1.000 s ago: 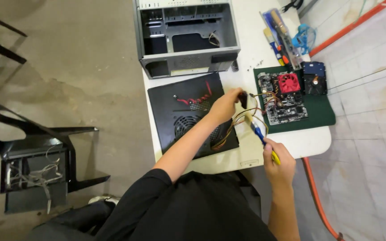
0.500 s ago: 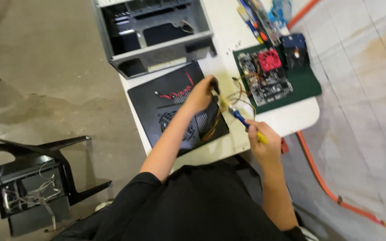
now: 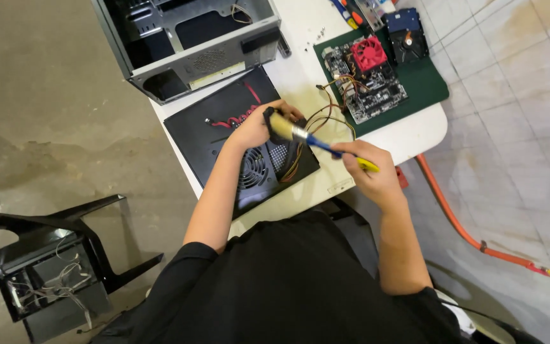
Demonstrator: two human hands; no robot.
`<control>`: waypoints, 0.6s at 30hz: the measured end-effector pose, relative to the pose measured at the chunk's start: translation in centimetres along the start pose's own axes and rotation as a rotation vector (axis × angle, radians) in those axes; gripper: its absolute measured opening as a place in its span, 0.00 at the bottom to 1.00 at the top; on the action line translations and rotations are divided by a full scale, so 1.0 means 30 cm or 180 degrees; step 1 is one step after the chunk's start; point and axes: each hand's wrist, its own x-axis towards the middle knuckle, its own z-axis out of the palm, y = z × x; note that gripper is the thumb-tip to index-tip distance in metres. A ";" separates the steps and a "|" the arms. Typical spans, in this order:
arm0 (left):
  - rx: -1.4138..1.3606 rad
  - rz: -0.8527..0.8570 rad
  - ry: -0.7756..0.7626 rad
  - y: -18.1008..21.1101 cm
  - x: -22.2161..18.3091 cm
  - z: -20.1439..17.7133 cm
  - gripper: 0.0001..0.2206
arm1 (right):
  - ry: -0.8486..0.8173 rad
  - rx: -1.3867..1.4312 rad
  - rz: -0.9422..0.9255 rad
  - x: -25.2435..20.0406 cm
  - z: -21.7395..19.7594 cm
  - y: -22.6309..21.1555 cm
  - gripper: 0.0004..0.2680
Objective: Cleaning the internal components and fan of a computer power supply unit using a screwdriver and a brush.
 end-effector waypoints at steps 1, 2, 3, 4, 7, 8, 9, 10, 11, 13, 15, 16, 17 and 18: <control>0.0056 0.0233 0.0156 -0.052 0.005 -0.014 0.06 | -0.0048 -0.0089 0.0176 -0.013 -0.008 0.011 0.16; 0.0113 0.0476 0.0302 -0.104 0.016 -0.027 0.07 | -0.0087 -0.0183 0.0348 -0.025 -0.017 0.022 0.16; 0.0109 0.0472 0.0273 -0.168 0.017 -0.061 0.07 | -0.0060 -0.0187 0.0360 -0.038 -0.033 0.043 0.16; 0.0138 0.0263 0.0836 -0.239 0.018 -0.084 0.05 | 0.0207 -0.0269 0.0524 -0.059 -0.053 0.063 0.15; 0.0028 -0.0377 0.2031 -0.455 0.031 -0.199 0.06 | 0.0774 -0.0497 0.0781 -0.125 -0.089 0.112 0.12; -0.0087 -0.0784 0.2702 -0.529 0.047 -0.246 0.09 | 0.1044 -0.0632 0.0823 -0.139 -0.100 0.129 0.10; -0.0104 -0.0803 0.2662 -0.557 0.042 -0.262 0.09 | 0.1069 -0.0656 0.0854 -0.167 -0.104 0.144 0.10; -0.0344 -0.1204 0.2995 -0.584 0.039 -0.278 0.14 | 0.1174 -0.0696 0.0964 -0.196 -0.107 0.159 0.10; -0.0580 -0.1613 0.3321 -0.611 0.037 -0.294 0.20 | 0.1280 -0.0737 0.1074 -0.225 -0.112 0.174 0.09; -0.0251 -0.1568 0.3647 -0.612 0.065 -0.252 0.21 | 0.1347 -0.0848 0.1262 -0.308 -0.118 0.242 0.09; 0.0101 -0.1514 0.3982 -0.627 0.081 -0.192 0.23 | 0.1397 -0.0936 0.1457 -0.384 -0.122 0.286 0.08; 0.0596 -0.1415 0.4336 -0.639 0.091 -0.157 0.29 | 0.1396 -0.0969 0.1472 -0.412 -0.122 0.293 0.09; 0.1101 -0.1297 0.4674 -0.650 0.099 -0.123 0.35 | 0.1395 -0.1002 0.1488 -0.439 -0.120 0.299 0.09; 0.1089 -0.1297 0.4639 -0.580 0.161 -0.043 0.35 | 0.1423 -0.1021 0.1501 -0.470 -0.118 0.313 0.09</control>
